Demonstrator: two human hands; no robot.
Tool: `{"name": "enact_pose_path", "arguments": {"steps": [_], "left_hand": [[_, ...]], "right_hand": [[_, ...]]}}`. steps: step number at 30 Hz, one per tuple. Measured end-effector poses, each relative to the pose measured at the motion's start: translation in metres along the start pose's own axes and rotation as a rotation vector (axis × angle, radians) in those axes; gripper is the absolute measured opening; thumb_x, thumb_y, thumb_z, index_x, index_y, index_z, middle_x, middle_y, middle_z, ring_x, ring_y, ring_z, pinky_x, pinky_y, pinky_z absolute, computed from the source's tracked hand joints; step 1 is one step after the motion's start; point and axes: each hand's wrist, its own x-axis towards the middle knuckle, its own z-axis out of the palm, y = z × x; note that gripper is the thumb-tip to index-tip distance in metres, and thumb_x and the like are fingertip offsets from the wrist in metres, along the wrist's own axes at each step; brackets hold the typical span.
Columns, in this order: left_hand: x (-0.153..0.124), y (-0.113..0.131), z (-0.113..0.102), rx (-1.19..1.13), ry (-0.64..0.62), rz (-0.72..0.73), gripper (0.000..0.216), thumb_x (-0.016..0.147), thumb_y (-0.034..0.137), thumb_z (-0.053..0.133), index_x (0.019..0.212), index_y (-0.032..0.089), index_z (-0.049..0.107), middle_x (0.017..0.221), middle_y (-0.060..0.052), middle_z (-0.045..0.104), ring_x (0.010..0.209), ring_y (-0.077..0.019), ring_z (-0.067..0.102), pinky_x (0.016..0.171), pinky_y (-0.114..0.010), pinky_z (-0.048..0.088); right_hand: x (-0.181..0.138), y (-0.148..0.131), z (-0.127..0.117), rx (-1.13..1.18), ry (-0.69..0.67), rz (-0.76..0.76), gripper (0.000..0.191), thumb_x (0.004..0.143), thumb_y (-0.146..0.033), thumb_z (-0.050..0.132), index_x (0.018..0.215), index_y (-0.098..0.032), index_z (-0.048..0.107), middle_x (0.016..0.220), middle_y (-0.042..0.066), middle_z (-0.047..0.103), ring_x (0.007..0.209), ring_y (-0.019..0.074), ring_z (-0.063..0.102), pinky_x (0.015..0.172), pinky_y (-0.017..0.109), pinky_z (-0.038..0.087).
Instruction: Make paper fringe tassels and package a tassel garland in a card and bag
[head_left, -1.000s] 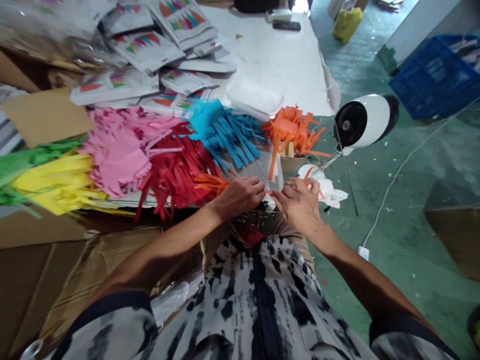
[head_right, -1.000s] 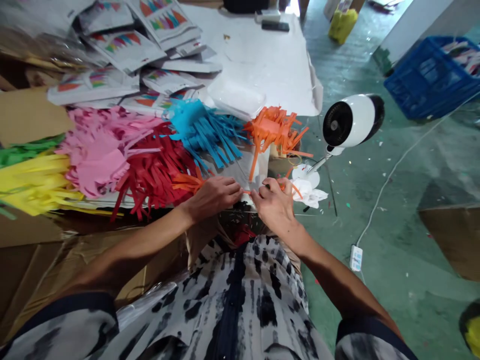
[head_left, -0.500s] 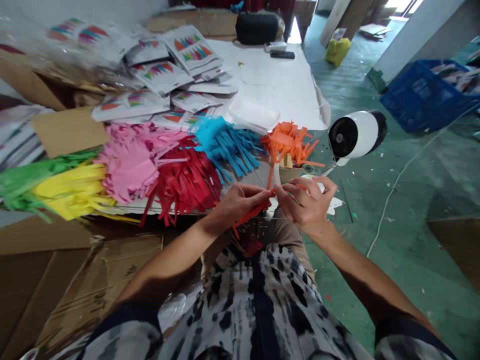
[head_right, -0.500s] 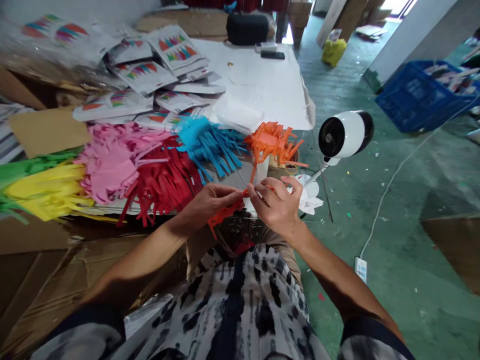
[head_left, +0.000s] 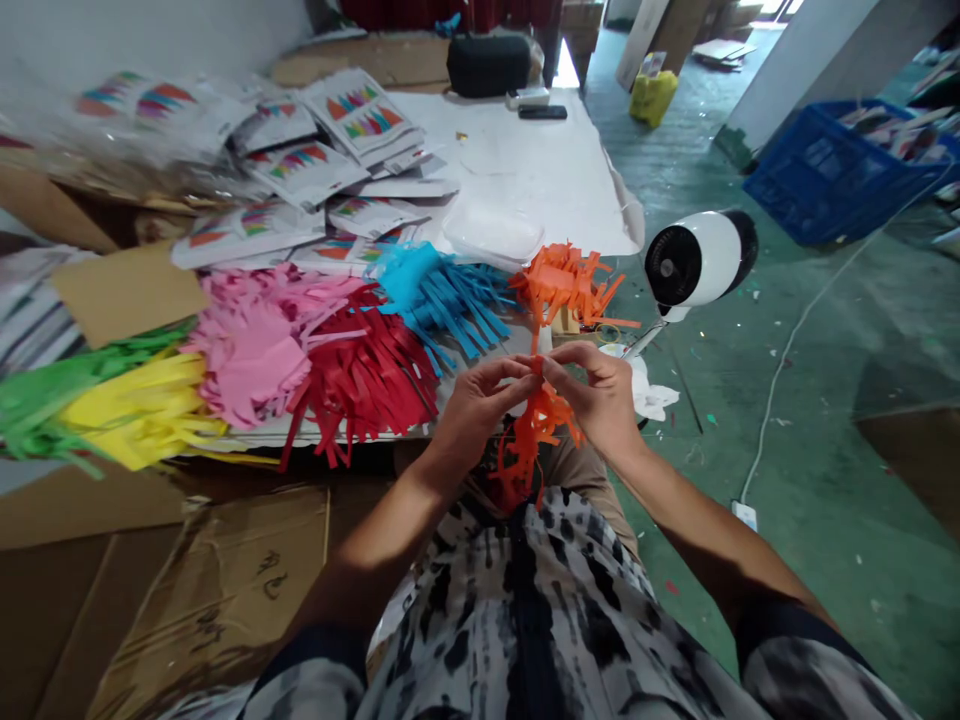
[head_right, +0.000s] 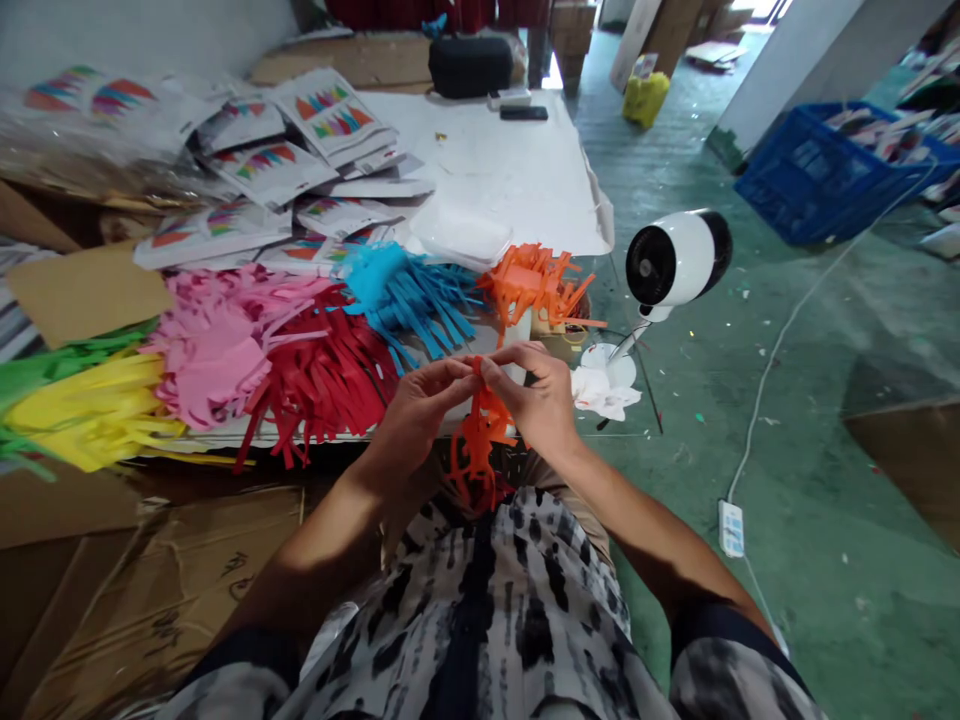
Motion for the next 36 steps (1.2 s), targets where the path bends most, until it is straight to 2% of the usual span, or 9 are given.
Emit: {"name": "enact_pose_path", "arguments": {"steps": [8,12,17,20,24,27,29,33,36], "left_hand": [[0.000,-0.004,-0.003,-0.012,0.059,0.009,0.021,0.080,0.037,0.088,0.080,0.018,0.079,0.082,-0.001,0.075,0.076,-0.0121,0.066,0.076,-0.023,0.051],[-0.001,-0.009,-0.001,0.007,0.102,0.021,0.024,0.081,0.039,0.088,0.081,0.018,0.078,0.079,-0.001,0.075,0.070,-0.0108,0.065,0.069,-0.022,0.050],[0.005,-0.018,-0.007,-0.087,0.195,0.076,0.028,0.076,0.037,0.091,0.094,0.020,0.078,0.083,-0.001,0.077,0.077,-0.0133,0.070,0.075,-0.023,0.054],[0.017,-0.026,-0.019,-0.096,0.211,0.022,0.029,0.076,0.039,0.091,0.093,0.018,0.080,0.084,-0.003,0.078,0.075,-0.0128,0.070,0.074,-0.022,0.053],[0.038,-0.039,-0.034,-0.307,0.140,-0.126,0.031,0.076,0.041,0.089,0.087,0.017,0.073,0.075,-0.001,0.073,0.067,-0.0113,0.067,0.065,-0.020,0.051],[0.049,-0.046,-0.043,-0.481,0.070,-0.157,0.031,0.076,0.037,0.089,0.085,0.017,0.067,0.075,0.002,0.067,0.062,-0.0087,0.063,0.066,-0.022,0.053],[0.053,-0.050,-0.049,-0.550,0.032,-0.147,0.032,0.076,0.036,0.089,0.083,0.017,0.065,0.075,0.003,0.062,0.060,-0.0073,0.059,0.066,-0.023,0.054],[0.054,-0.054,-0.057,-0.642,-0.058,-0.181,0.038,0.073,0.040,0.090,0.081,0.018,0.061,0.072,0.003,0.055,0.052,-0.0058,0.049,0.049,-0.019,0.043],[0.053,-0.053,-0.057,-0.663,-0.088,-0.221,0.036,0.074,0.039,0.089,0.083,0.018,0.060,0.074,0.003,0.053,0.052,-0.0056,0.046,0.048,-0.019,0.039]], "right_hand": [[0.008,-0.002,-0.007,-0.007,-0.181,0.051,0.018,0.096,-0.041,0.072,0.092,-0.027,0.080,0.093,0.002,0.078,0.091,0.0195,0.069,0.085,0.036,0.049],[0.010,-0.004,-0.003,-0.103,-0.135,-0.073,0.020,0.096,-0.039,0.073,0.081,-0.026,0.078,0.079,0.000,0.072,0.082,0.0188,0.064,0.081,0.036,0.047],[0.019,-0.002,0.002,-0.139,-0.184,-0.161,0.020,0.099,-0.038,0.069,0.087,-0.026,0.079,0.082,0.002,0.072,0.084,0.0197,0.066,0.079,0.035,0.048],[0.052,0.007,0.004,-0.218,-0.262,-0.195,0.024,0.103,-0.041,0.063,0.094,-0.026,0.080,0.088,0.002,0.076,0.084,0.0190,0.069,0.079,0.033,0.050],[0.134,0.030,0.016,-0.563,-0.202,-0.241,0.028,0.105,-0.032,0.053,0.109,-0.022,0.080,0.109,0.007,0.079,0.103,0.0225,0.071,0.092,0.033,0.050],[0.199,0.054,0.037,-0.940,-0.252,-0.111,0.033,0.105,-0.030,0.050,0.119,-0.020,0.078,0.118,0.012,0.077,0.110,0.0255,0.069,0.094,0.034,0.049],[0.232,0.070,0.052,-1.065,-0.327,-0.015,0.033,0.103,-0.032,0.053,0.122,-0.021,0.078,0.120,0.012,0.078,0.112,0.0257,0.069,0.093,0.034,0.049],[0.261,0.092,0.076,-1.089,-0.397,0.068,0.026,0.091,-0.028,0.071,0.113,-0.022,0.082,0.115,0.012,0.080,0.109,0.0266,0.070,0.093,0.034,0.049],[0.262,0.098,0.085,-1.091,-0.392,0.086,0.020,0.089,-0.021,0.069,0.102,-0.019,0.083,0.112,0.014,0.081,0.108,0.0274,0.071,0.096,0.037,0.046]]}}
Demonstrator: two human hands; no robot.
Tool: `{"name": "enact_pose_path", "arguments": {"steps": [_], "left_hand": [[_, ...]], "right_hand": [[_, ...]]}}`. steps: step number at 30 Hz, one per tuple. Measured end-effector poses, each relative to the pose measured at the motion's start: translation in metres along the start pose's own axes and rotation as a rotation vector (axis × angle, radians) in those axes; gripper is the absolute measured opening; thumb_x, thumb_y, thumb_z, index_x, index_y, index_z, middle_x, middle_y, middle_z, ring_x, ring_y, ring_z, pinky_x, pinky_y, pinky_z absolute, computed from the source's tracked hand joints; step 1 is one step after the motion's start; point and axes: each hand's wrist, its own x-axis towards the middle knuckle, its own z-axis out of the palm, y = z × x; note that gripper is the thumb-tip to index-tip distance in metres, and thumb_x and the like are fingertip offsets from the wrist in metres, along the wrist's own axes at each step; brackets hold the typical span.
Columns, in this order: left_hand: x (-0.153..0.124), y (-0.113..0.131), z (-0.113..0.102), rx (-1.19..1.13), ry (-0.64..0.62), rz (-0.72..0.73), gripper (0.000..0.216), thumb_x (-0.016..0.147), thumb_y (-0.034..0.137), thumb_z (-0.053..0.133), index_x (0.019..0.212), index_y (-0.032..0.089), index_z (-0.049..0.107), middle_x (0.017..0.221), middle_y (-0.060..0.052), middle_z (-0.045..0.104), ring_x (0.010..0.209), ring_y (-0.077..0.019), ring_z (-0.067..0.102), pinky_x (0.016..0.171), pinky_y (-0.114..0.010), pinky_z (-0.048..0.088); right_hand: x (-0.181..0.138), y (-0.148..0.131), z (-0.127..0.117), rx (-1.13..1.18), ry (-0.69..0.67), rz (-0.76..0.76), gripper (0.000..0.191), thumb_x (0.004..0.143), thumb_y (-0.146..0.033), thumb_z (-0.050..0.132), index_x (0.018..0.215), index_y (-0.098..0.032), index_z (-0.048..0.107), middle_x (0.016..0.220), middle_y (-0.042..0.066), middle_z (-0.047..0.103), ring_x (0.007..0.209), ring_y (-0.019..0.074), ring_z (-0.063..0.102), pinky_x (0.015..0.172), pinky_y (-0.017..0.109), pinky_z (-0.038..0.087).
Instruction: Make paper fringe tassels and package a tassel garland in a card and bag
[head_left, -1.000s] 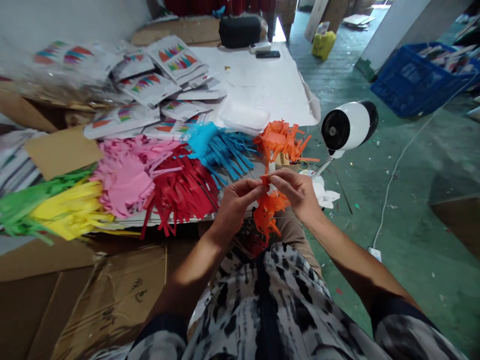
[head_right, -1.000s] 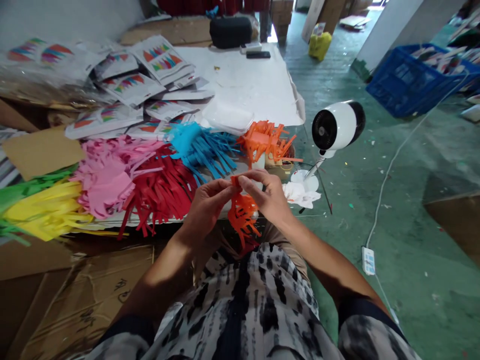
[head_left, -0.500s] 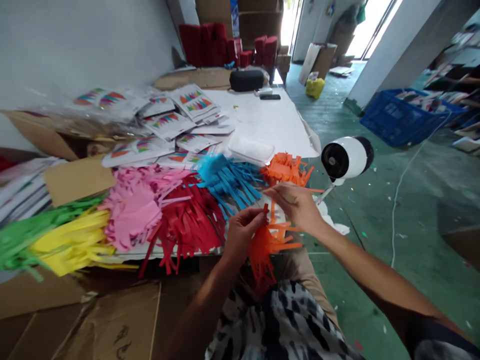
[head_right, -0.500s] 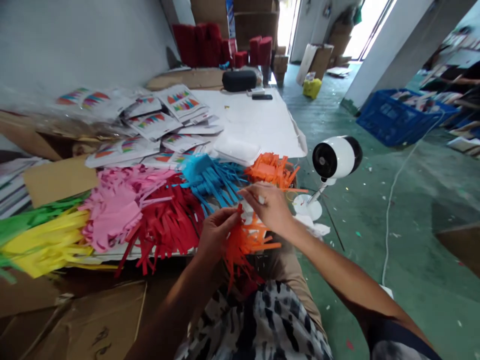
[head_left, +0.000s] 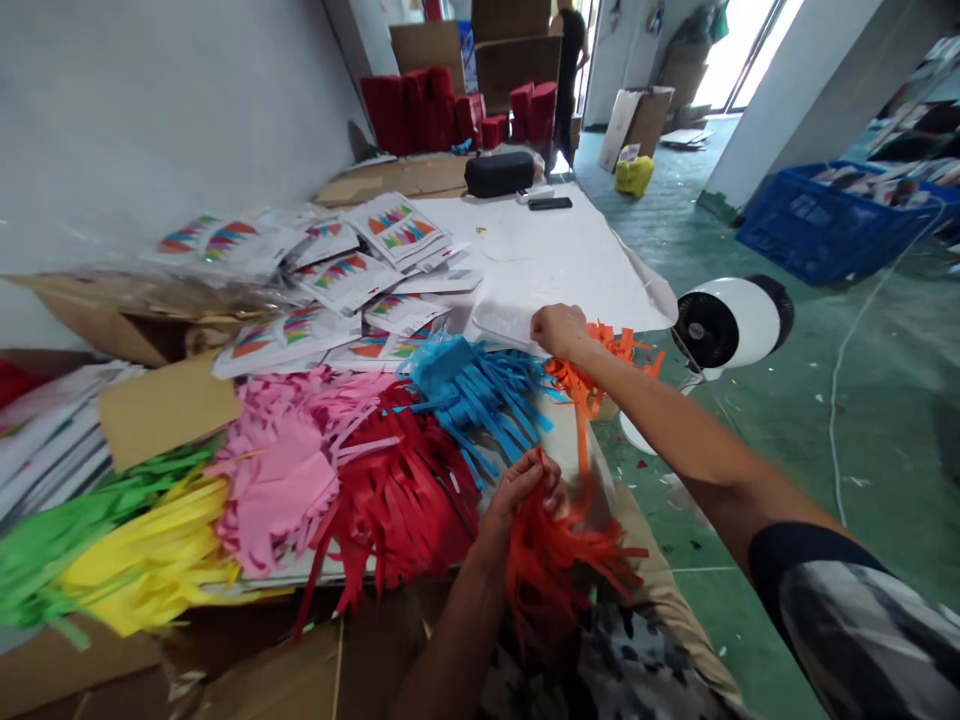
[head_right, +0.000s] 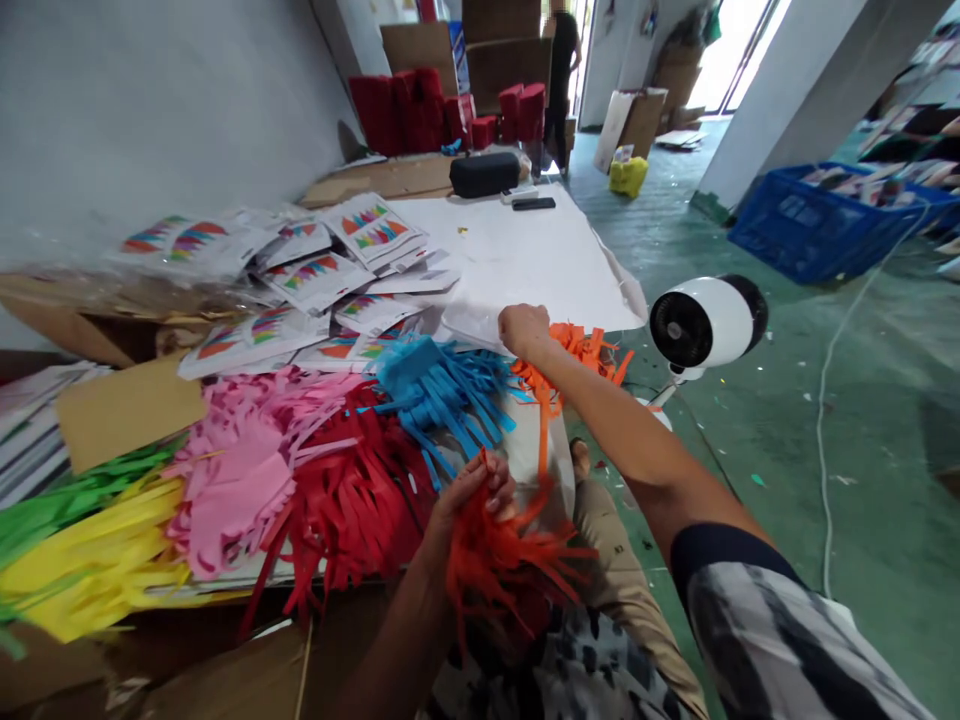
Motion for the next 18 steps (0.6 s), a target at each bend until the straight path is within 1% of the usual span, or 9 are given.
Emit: {"name": "enact_pose_path", "arguments": {"steps": [4,6,7,9,11,13,14,16,18], "left_hand": [[-0.001,0.002,0.006,-0.027,0.004,-0.026,0.039,0.070,0.039,0.091,0.083,0.018,0.061,0.081,0.000,0.057,0.061,-0.0093,0.053,0.049,-0.020,0.039],[0.000,0.003,0.008,-0.017,0.030,-0.002,0.041,0.068,0.041,0.093,0.082,0.018,0.062,0.080,-0.001,0.059,0.064,-0.0109,0.056,0.048,-0.020,0.039],[-0.001,0.003,0.009,0.004,0.055,0.021,0.041,0.068,0.042,0.093,0.082,0.017,0.063,0.078,-0.001,0.060,0.065,-0.0111,0.057,0.049,-0.020,0.040],[-0.004,0.001,0.012,0.073,0.117,0.080,0.040,0.070,0.043,0.093,0.081,0.017,0.064,0.073,0.000,0.060,0.063,-0.0104,0.057,0.051,-0.020,0.042],[-0.012,-0.002,0.018,0.158,0.193,0.151,0.037,0.075,0.042,0.091,0.082,0.016,0.066,0.072,0.001,0.063,0.062,-0.0090,0.057,0.056,-0.020,0.044],[-0.024,-0.006,0.026,0.265,0.259,0.227,0.033,0.080,0.042,0.088,0.084,0.017,0.068,0.071,0.001,0.065,0.062,-0.0082,0.057,0.060,-0.020,0.045],[-0.030,-0.009,0.031,0.328,0.288,0.269,0.031,0.081,0.043,0.086,0.085,0.017,0.070,0.072,0.001,0.066,0.063,-0.0083,0.058,0.062,-0.020,0.046],[-0.044,-0.014,0.040,0.462,0.334,0.348,0.029,0.083,0.044,0.085,0.085,0.017,0.073,0.074,0.000,0.068,0.066,-0.0095,0.060,0.066,-0.020,0.048],[-0.056,-0.020,0.047,0.567,0.349,0.402,0.028,0.083,0.044,0.085,0.084,0.018,0.075,0.075,0.000,0.070,0.069,-0.0111,0.062,0.068,-0.022,0.050]], "right_hand": [[-0.003,0.002,0.000,0.019,0.042,0.009,0.026,0.093,-0.019,0.061,0.108,-0.020,0.082,0.114,0.010,0.081,0.109,0.0262,0.070,0.100,0.038,0.044],[-0.008,0.005,-0.005,0.082,0.111,0.015,0.027,0.095,-0.020,0.058,0.110,-0.018,0.081,0.111,0.010,0.081,0.105,0.0254,0.071,0.096,0.037,0.046],[-0.013,0.006,-0.009,0.151,0.166,0.012,0.027,0.095,-0.021,0.059,0.109,-0.017,0.081,0.107,0.010,0.081,0.100,0.0246,0.071,0.094,0.037,0.048],[-0.034,0.006,-0.020,0.378,0.281,-0.034,0.022,0.093,-0.024,0.063,0.102,-0.016,0.082,0.095,0.008,0.081,0.089,0.0218,0.072,0.087,0.035,0.050],[-0.074,0.001,-0.033,0.666,0.337,-0.131,0.018,0.092,-0.026,0.066,0.093,-0.017,0.081,0.085,0.005,0.079,0.080,0.0183,0.071,0.080,0.033,0.052],[-0.128,-0.006,-0.041,0.933,0.305,-0.199,0.016,0.092,-0.030,0.069,0.086,-0.019,0.079,0.082,0.003,0.078,0.077,0.0167,0.070,0.074,0.031,0.054],[-0.158,-0.010,-0.043,1.039,0.277,-0.191,0.015,0.092,-0.033,0.072,0.086,-0.021,0.079,0.083,0.003,0.078,0.076,0.0167,0.070,0.072,0.031,0.055],[-0.213,-0.017,-0.040,1.189,0.213,-0.117,0.013,0.089,-0.037,0.079,0.088,-0.024,0.080,0.089,0.003,0.080,0.078,0.0175,0.072,0.072,0.032,0.058],[-0.256,-0.020,-0.030,1.291,0.185,-0.031,0.010,0.086,-0.036,0.083,0.091,-0.028,0.082,0.095,0.002,0.081,0.087,0.0194,0.074,0.078,0.034,0.060]]}}
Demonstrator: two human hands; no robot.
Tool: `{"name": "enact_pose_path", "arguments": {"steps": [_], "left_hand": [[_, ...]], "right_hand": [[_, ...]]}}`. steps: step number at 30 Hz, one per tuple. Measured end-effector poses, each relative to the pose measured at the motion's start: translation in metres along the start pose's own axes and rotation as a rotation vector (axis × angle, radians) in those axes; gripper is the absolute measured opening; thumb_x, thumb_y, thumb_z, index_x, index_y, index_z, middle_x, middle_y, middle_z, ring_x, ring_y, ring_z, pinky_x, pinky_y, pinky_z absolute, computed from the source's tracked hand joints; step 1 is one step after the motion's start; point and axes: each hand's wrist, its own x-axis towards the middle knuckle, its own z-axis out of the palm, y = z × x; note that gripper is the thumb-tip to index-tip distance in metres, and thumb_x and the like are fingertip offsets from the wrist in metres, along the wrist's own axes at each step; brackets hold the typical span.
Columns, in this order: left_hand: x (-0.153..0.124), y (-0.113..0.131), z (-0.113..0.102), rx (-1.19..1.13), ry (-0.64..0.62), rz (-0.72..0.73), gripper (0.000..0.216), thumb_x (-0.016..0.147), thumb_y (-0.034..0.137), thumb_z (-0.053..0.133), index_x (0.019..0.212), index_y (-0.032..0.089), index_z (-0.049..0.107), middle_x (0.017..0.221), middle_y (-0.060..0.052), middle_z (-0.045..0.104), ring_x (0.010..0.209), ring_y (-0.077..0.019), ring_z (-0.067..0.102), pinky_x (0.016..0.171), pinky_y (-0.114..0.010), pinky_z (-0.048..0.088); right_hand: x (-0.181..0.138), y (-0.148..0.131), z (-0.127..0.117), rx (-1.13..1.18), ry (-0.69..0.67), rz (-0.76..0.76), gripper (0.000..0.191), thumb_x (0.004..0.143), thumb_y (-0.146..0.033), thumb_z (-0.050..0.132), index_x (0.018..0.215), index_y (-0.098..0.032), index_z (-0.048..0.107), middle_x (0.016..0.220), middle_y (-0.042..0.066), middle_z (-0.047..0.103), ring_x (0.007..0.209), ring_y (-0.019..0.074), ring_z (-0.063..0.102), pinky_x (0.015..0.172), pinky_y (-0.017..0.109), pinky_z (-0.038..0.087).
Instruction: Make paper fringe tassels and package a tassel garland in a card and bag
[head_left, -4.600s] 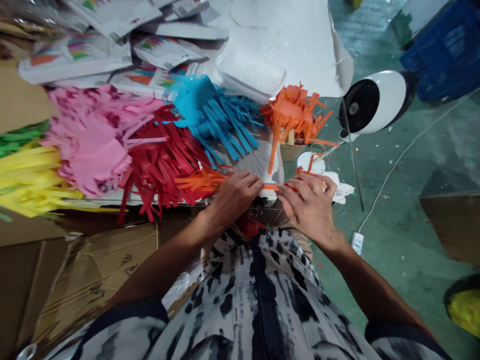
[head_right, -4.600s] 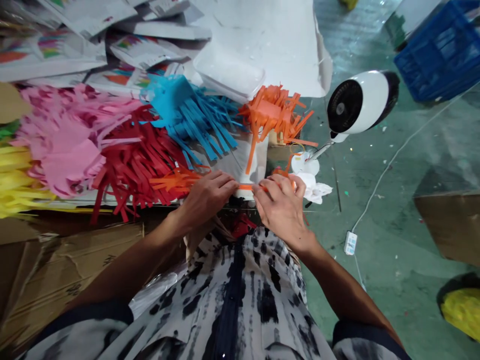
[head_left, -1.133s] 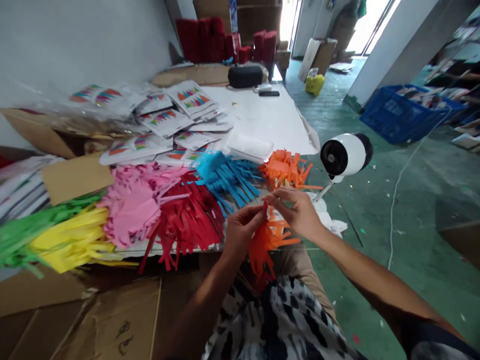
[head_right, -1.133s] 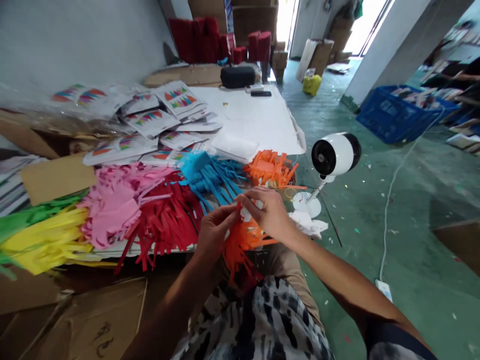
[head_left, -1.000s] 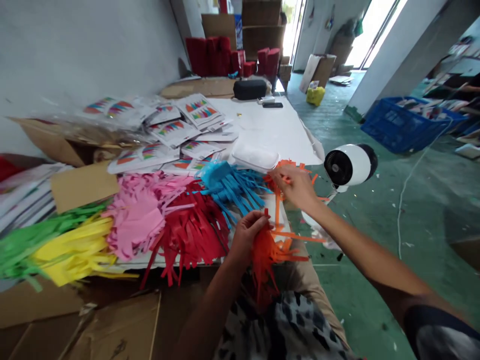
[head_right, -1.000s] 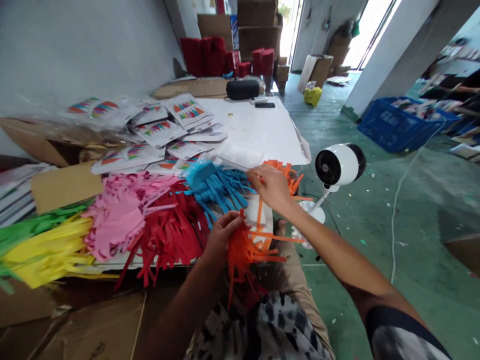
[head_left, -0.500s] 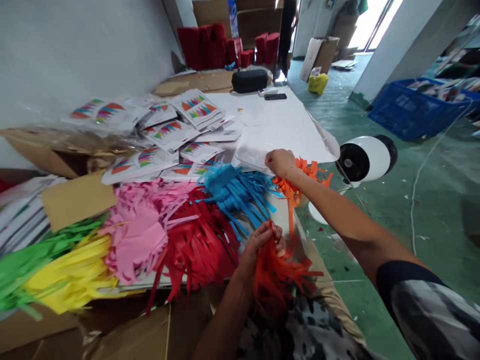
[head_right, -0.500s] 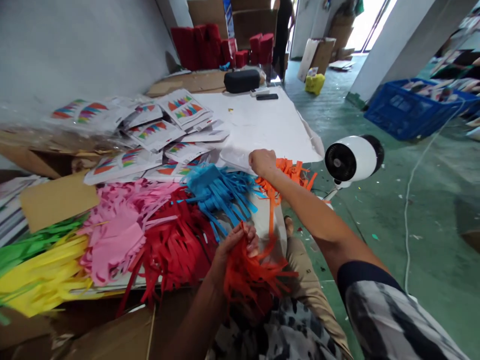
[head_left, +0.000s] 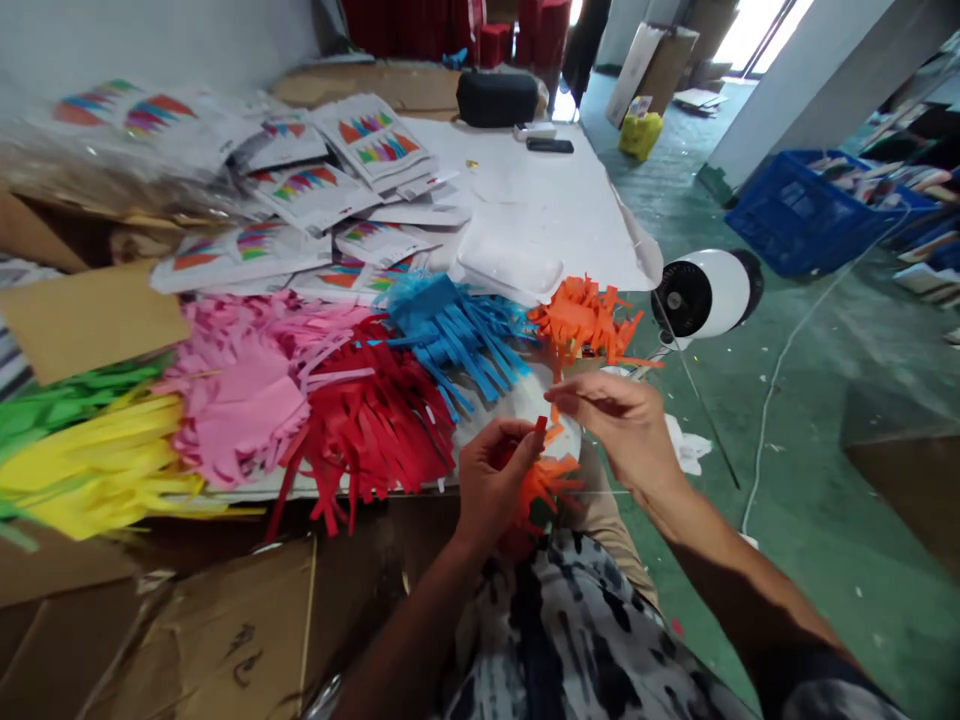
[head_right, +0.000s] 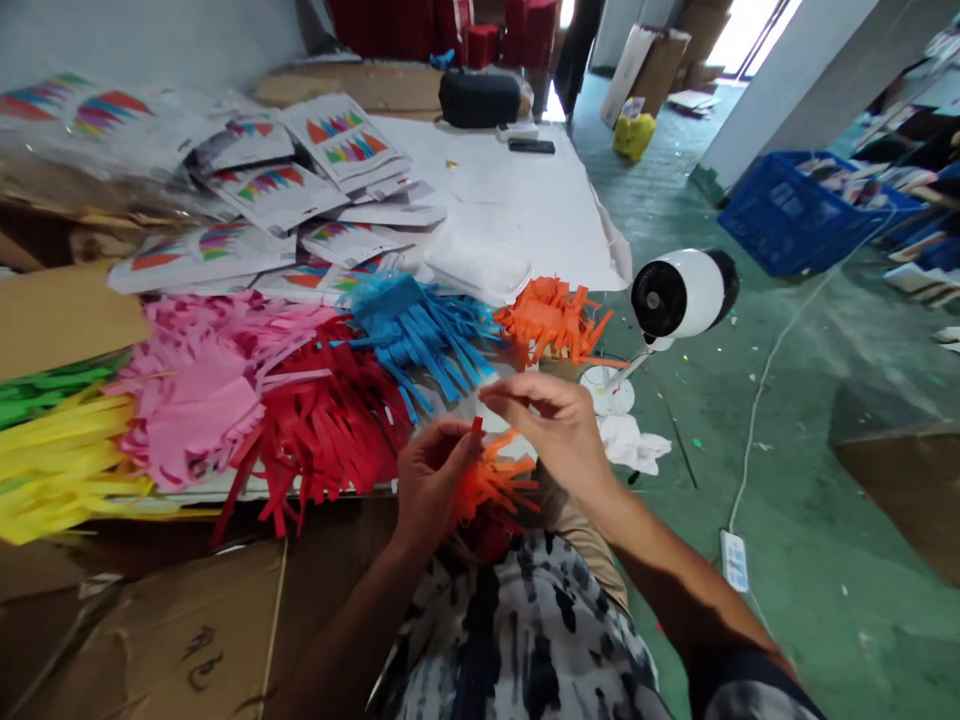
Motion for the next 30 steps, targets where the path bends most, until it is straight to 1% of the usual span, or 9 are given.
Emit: {"name": "enact_pose_path", "arguments": {"steps": [1,3,7,9,14,17,22,27,30], "left_hand": [[-0.006,0.001,0.002,0.036,-0.003,0.022,0.027,0.084,0.044,0.084,0.085,0.018,0.076,0.075,-0.001,0.070,0.070,-0.0118,0.063,0.068,-0.022,0.050],[-0.017,0.001,0.006,0.091,-0.004,0.055,0.026,0.085,0.044,0.083,0.085,0.019,0.076,0.076,-0.001,0.071,0.070,-0.0127,0.063,0.068,-0.023,0.051],[-0.030,-0.003,0.016,0.167,0.006,0.085,0.024,0.088,0.044,0.080,0.085,0.021,0.076,0.074,0.000,0.070,0.068,-0.0130,0.062,0.065,-0.024,0.050],[-0.034,-0.005,0.020,0.182,-0.002,0.110,0.021,0.088,0.042,0.080,0.087,0.021,0.078,0.076,0.000,0.072,0.069,-0.0132,0.063,0.066,-0.024,0.050],[-0.040,-0.009,0.027,0.227,-0.008,0.229,0.013,0.089,0.035,0.079,0.090,0.022,0.080,0.084,-0.001,0.075,0.077,-0.0150,0.067,0.074,-0.025,0.052],[-0.041,-0.011,0.028,0.249,-0.025,0.276,0.007,0.090,0.030,0.079,0.090,0.023,0.080,0.084,-0.001,0.075,0.077,-0.0145,0.067,0.075,-0.025,0.051],[-0.042,-0.011,0.028,0.278,0.000,0.246,0.009,0.089,0.031,0.078,0.090,0.023,0.081,0.086,-0.002,0.076,0.080,-0.0164,0.068,0.078,-0.027,0.052],[-0.040,-0.009,0.026,0.307,0.008,0.248,0.008,0.090,0.031,0.078,0.091,0.024,0.082,0.085,-0.002,0.076,0.080,-0.0164,0.067,0.077,-0.027,0.051],[-0.038,-0.007,0.024,0.346,-0.003,0.277,0.006,0.089,0.028,0.077,0.090,0.024,0.081,0.083,-0.001,0.075,0.078,-0.0154,0.066,0.076,-0.026,0.050]], "right_hand": [[-0.016,0.004,0.000,0.041,0.021,0.032,0.009,0.085,-0.035,0.084,0.092,-0.030,0.083,0.097,0.002,0.081,0.091,0.0197,0.074,0.081,0.034,0.060],[-0.038,0.013,0.000,0.115,0.057,0.093,0.008,0.085,-0.034,0.085,0.092,-0.033,0.084,0.100,0.001,0.081,0.093,0.0189,0.074,0.083,0.033,0.060],[-0.056,0.021,-0.001,0.194,0.096,0.173,0.009,0.084,-0.037,0.085,0.092,-0.034,0.085,0.098,0.001,0.081,0.090,0.0189,0.073,0.081,0.033,0.060],[-0.061,0.020,-0.004,0.209,0.100,0.179,0.010,0.083,-0.038,0.086,0.092,-0.033,0.085,0.098,0.001,0.080,0.091,0.0194,0.073,0.081,0.033,0.060],[-0.072,0.018,-0.010,0.224,0.128,0.204,0.012,0.083,-0.038,0.086,0.095,-0.033,0.085,0.096,0.001,0.080,0.087,0.0182,0.072,0.077,0.031,0.058],[-0.076,0.019,-0.013,0.210,0.146,0.215,0.012,0.085,-0.039,0.084,0.096,-0.033,0.084,0.095,0.001,0.081,0.085,0.0176,0.072,0.077,0.030,0.058],[-0.078,0.018,-0.018,0.076,0.120,0.149,0.013,0.088,-0.039,0.081,0.097,-0.030,0.083,0.099,0.002,0.079,0.090,0.0185,0.072,0.080,0.031,0.059],[-0.079,0.015,-0.019,0.075,0.064,0.145,0.013,0.091,-0.039,0.078,0.097,-0.028,0.080,0.097,0.002,0.077,0.090,0.0187,0.070,0.082,0.032,0.058],[-0.079,0.012,-0.018,0.038,0.017,0.137,0.014,0.095,-0.040,0.073,0.098,-0.026,0.076,0.096,0.002,0.073,0.089,0.0174,0.067,0.081,0.030,0.055]]}}
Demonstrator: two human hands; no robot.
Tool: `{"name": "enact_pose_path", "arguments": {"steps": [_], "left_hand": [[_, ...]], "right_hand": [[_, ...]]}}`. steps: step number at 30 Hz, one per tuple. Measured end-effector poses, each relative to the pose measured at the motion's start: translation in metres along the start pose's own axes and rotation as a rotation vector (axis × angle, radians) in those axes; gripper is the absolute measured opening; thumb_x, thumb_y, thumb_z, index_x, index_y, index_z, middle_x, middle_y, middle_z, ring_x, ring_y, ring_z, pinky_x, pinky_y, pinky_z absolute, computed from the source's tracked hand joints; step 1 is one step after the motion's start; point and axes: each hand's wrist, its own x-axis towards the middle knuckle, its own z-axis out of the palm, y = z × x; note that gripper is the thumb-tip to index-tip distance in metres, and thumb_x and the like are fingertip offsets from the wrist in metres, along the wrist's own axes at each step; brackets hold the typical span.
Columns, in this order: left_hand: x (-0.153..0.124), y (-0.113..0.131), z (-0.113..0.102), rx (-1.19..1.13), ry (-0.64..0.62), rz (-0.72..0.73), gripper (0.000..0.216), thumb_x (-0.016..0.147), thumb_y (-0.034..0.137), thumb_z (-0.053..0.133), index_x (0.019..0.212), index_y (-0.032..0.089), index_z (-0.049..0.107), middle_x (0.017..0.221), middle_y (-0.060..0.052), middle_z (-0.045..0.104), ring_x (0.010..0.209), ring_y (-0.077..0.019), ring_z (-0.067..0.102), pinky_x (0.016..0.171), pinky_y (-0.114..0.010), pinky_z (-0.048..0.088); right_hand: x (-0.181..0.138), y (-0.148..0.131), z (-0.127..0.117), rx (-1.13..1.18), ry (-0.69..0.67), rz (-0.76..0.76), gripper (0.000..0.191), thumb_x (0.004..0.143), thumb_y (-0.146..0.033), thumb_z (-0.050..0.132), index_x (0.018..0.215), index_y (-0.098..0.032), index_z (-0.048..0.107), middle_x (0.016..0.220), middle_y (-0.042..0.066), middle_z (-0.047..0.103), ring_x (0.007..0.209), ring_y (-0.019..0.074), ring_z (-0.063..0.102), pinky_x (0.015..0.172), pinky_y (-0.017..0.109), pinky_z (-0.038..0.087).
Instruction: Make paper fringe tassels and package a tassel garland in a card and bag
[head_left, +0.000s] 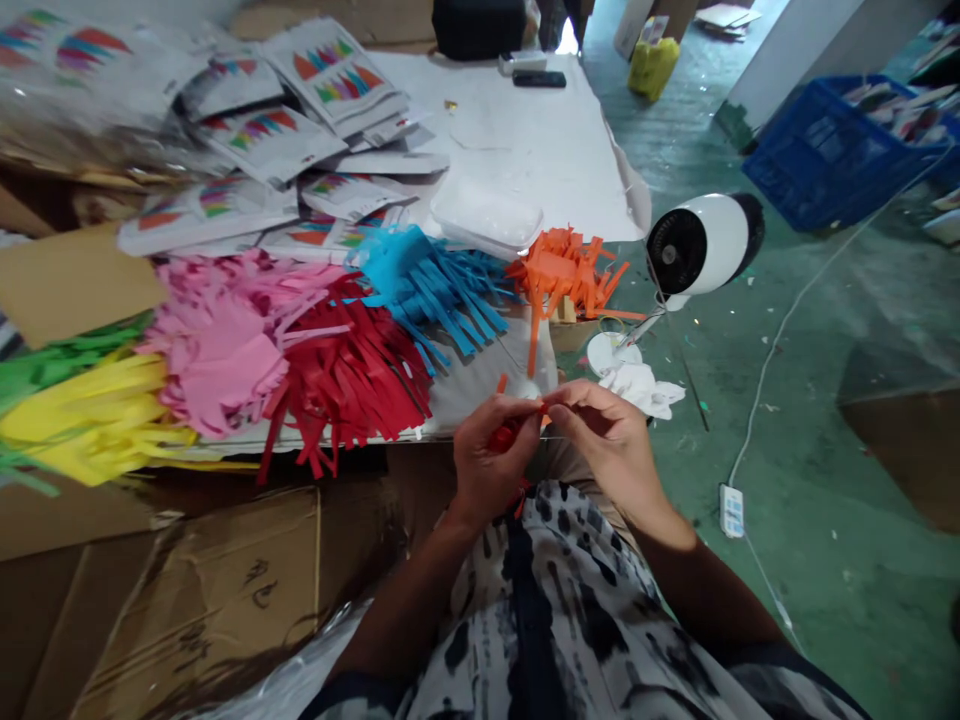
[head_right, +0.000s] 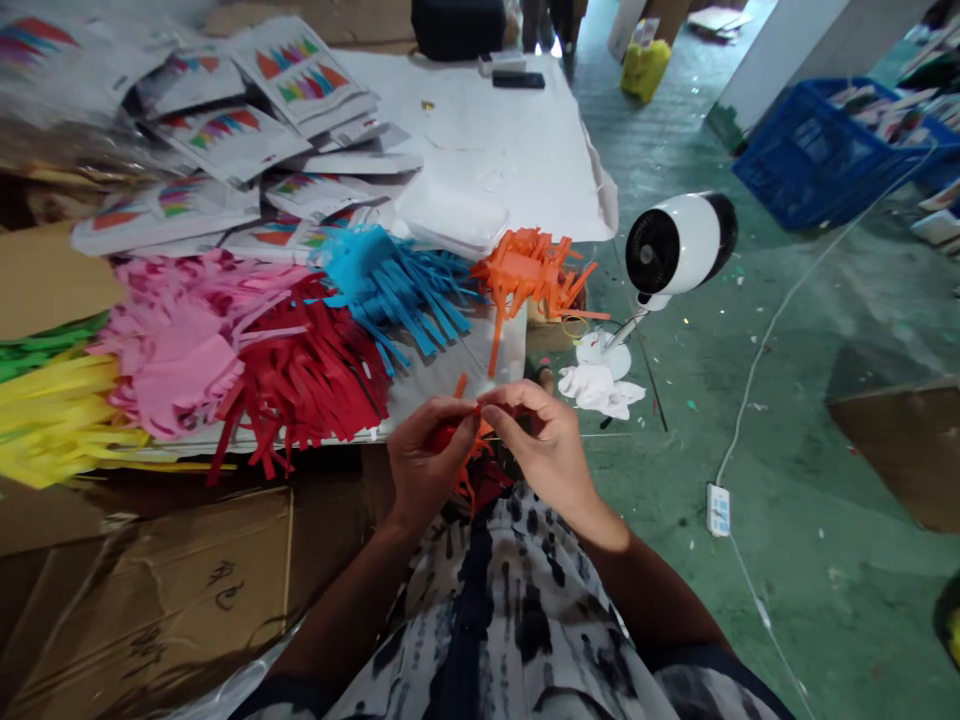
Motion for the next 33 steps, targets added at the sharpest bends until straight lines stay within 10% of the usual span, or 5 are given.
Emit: {"name": "enact_pose_path", "arguments": {"steps": [33], "left_hand": [[0.005,-0.023,0.011,0.219,-0.159,0.195,0.006,0.093,0.024,0.074,0.089,0.020,0.076,0.081,0.000,0.074,0.073,-0.0113,0.068,0.072,-0.021,0.054]], "right_hand": [[-0.008,0.013,-0.015,-0.080,0.060,-0.066,0.021,0.102,-0.039,0.062,0.089,-0.023,0.063,0.091,0.001,0.065,0.087,0.0154,0.061,0.083,0.031,0.050]]}}
